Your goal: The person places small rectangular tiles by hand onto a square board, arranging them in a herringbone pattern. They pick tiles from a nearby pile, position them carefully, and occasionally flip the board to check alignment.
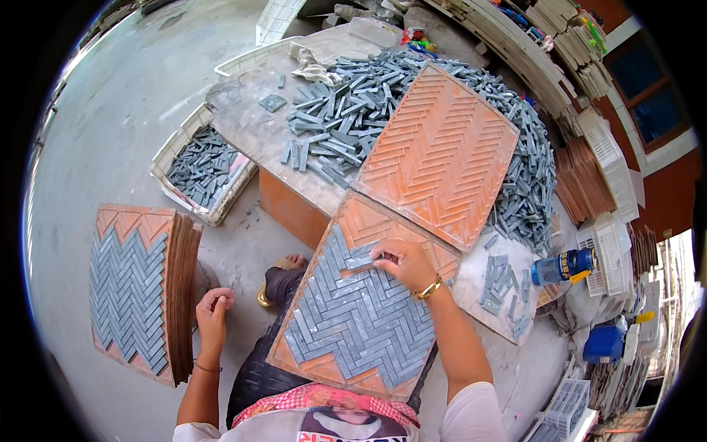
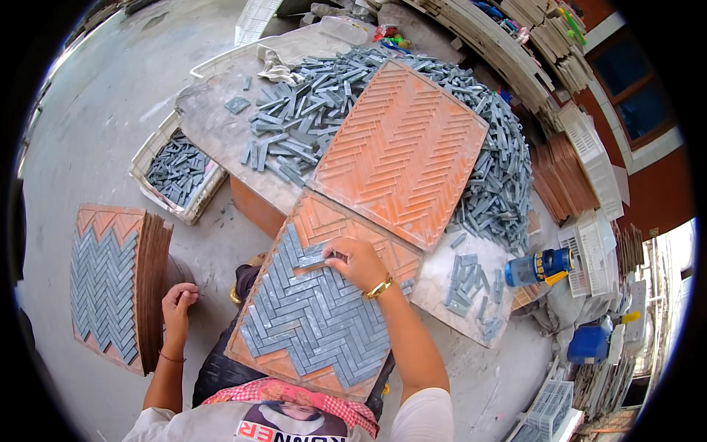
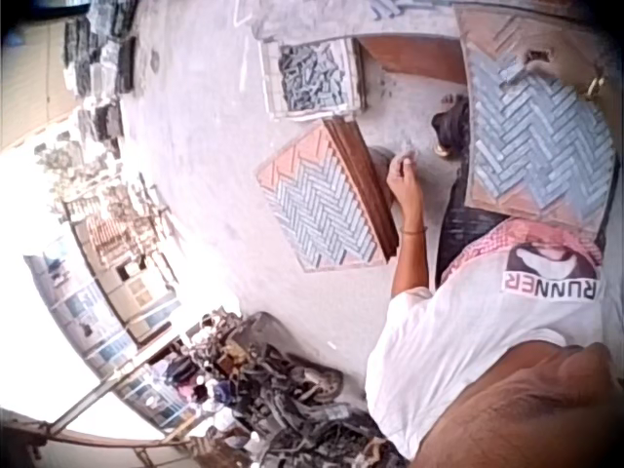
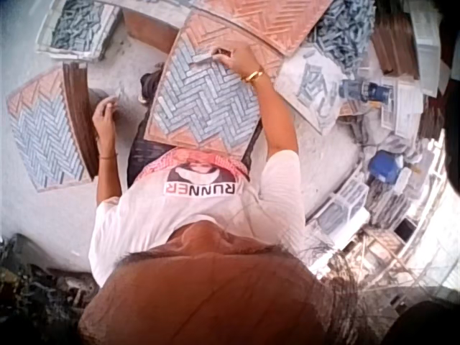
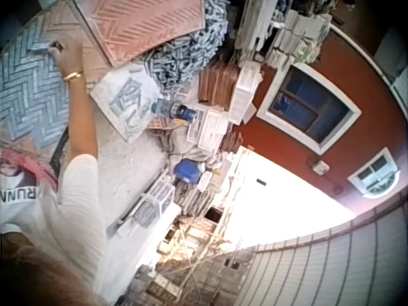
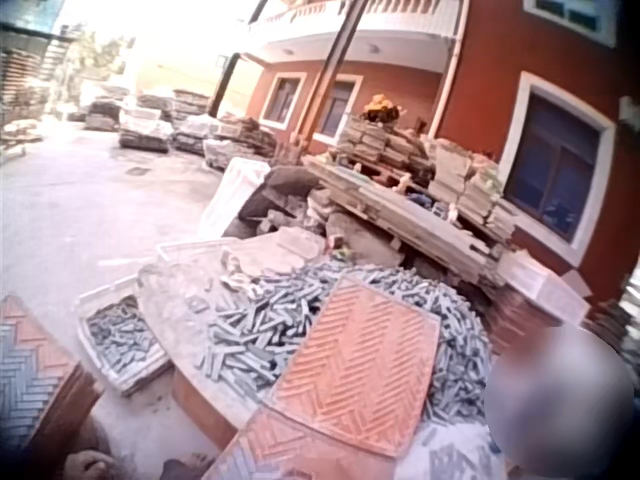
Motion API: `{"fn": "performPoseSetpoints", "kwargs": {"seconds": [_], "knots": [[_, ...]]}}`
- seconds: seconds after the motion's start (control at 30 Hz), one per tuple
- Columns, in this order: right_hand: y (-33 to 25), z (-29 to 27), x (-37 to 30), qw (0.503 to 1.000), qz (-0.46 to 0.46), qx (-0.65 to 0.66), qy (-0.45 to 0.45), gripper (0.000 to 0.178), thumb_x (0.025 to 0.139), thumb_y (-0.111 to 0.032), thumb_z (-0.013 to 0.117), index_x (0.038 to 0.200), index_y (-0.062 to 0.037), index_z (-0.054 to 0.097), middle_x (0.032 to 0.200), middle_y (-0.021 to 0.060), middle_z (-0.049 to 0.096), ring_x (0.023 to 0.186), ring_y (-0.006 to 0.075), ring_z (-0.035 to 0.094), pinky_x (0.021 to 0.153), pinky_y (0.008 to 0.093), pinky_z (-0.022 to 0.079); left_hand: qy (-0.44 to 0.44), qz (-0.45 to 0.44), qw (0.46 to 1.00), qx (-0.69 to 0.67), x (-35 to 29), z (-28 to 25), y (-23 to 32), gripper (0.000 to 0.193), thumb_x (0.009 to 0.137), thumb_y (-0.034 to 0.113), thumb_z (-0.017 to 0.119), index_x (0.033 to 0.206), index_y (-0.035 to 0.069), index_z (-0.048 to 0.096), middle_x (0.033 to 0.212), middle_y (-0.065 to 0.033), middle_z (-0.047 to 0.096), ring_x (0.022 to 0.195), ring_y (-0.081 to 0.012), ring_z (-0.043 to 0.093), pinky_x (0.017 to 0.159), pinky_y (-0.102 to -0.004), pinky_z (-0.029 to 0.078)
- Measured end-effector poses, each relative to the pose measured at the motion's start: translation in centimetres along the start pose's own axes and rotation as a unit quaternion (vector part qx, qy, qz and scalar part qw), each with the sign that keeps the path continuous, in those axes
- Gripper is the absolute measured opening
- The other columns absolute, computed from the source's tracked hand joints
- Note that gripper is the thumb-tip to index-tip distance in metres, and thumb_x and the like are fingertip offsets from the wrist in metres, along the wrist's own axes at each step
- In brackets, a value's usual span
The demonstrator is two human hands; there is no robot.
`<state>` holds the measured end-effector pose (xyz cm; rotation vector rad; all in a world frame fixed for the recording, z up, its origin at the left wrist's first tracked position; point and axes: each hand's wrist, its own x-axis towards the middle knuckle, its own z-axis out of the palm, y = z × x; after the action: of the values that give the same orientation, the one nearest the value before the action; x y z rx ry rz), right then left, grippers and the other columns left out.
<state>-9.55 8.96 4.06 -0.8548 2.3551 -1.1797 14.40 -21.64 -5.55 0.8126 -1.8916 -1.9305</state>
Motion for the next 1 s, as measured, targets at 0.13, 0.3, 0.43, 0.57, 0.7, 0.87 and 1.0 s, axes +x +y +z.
{"fn": "performPoseSetpoints", "kwargs": {"seconds": [0.13,0.3,0.43,0.57,0.7,0.87,1.0], "knots": [[0.0,0.7,-0.7,0.999,-0.035,-0.027,0.017,0.018,0.069,0.002,0.067,0.086,-0.0038,0.063,0.073,0.0064,0.059,0.063,0.0174,0.055,0.060,0.0270,0.045,-0.013,0.001,1.000,0.015,0.4,0.3,-0.7,0.014,0.089,0.011,0.052,0.091,0.000,0.062,0.083,-0.0008,0.061,0.074,-0.0072,0.055,0.070,-0.0213,0.046],[0.2,1.3,-0.5,0.996,-0.087,-0.016,0.011,0.016,0.069,0.002,0.066,0.083,-0.0036,0.061,0.080,0.0057,0.059,0.068,0.0221,0.058,0.062,0.0301,0.047,-0.009,0.004,1.000,0.011,0.0,0.9,-0.5,0.015,0.089,0.011,0.052,0.091,0.000,0.062,0.084,-0.0017,0.062,0.074,-0.0083,0.056,0.070,-0.0219,0.046],[1.0,1.8,-0.5,0.981,-0.164,-0.081,0.057,0.013,0.070,0.001,0.064,0.080,-0.0043,0.059,0.081,0.0056,0.057,0.072,0.0238,0.058,0.062,0.0319,0.047,-0.011,-0.012,1.000,0.013,-0.1,0.6,-0.2,0.014,0.088,0.006,0.051,0.092,-0.002,0.062,0.086,-0.0024,0.061,0.077,-0.0095,0.056,0.073,-0.0230,0.047],[1.1,2.6,-0.7,0.954,-0.219,-0.191,0.074,0.012,0.069,0.000,0.064,0.078,-0.0055,0.058,0.078,0.0058,0.056,0.072,0.0251,0.057,0.061,0.0337,0.046,-0.011,-0.006,1.000,0.022,-0.1,0.4,-0.3,0.014,0.088,0.005,0.050,0.092,-0.002,0.062,0.086,-0.0025,0.061,0.077,-0.0098,0.056,0.072,-0.0233,0.047],[0.6,3.0,-1.2,0.928,-0.242,-0.272,0.076,0.012,0.069,-0.003,0.064,0.076,-0.0061,0.055,0.076,0.0062,0.053,0.070,0.0258,0.055,0.060,0.0351,0.046,-0.014,0.061,0.994,0.090,-0.4,1.4,1.2,0.012,0.086,0.002,0.050,0.089,-0.002,0.061,0.085,-0.0048,0.062,0.076,-0.0114,0.057,0.071,-0.0244,0.046],[-0.3,5.1,-1.5,0.946,-0.138,-0.249,0.152,0.007,0.073,-0.007,0.061,0.075,-0.0053,0.054,0.074,0.0069,0.052,0.070,0.0264,0.054,0.060,0.0350,0.045,-0.072,0.298,0.930,0.204,-0.5,6.5,6.8,0.018,0.075,-0.008,0.053,0.088,0.000,0.062,0.088,-0.0139,0.063,0.077,-0.0274,0.061,0.072,-0.0309,0.047],[-1.2,3.7,-1.9,0.983,-0.058,-0.127,0.122,0.009,0.077,-0.010,0.060,0.083,-0.0040,0.059,0.079,0.0087,0.058,0.074,0.0292,0.057,0.063,0.0359,0.046,-0.196,0.388,0.868,0.239,-0.5,11.3,8.7,0.026,0.074,-0.003,0.056,0.100,0.000,0.060,0.104,-0.0132,0.060,0.095,-0.0290,0.058,0.082,-0.0365,0.046]]}}
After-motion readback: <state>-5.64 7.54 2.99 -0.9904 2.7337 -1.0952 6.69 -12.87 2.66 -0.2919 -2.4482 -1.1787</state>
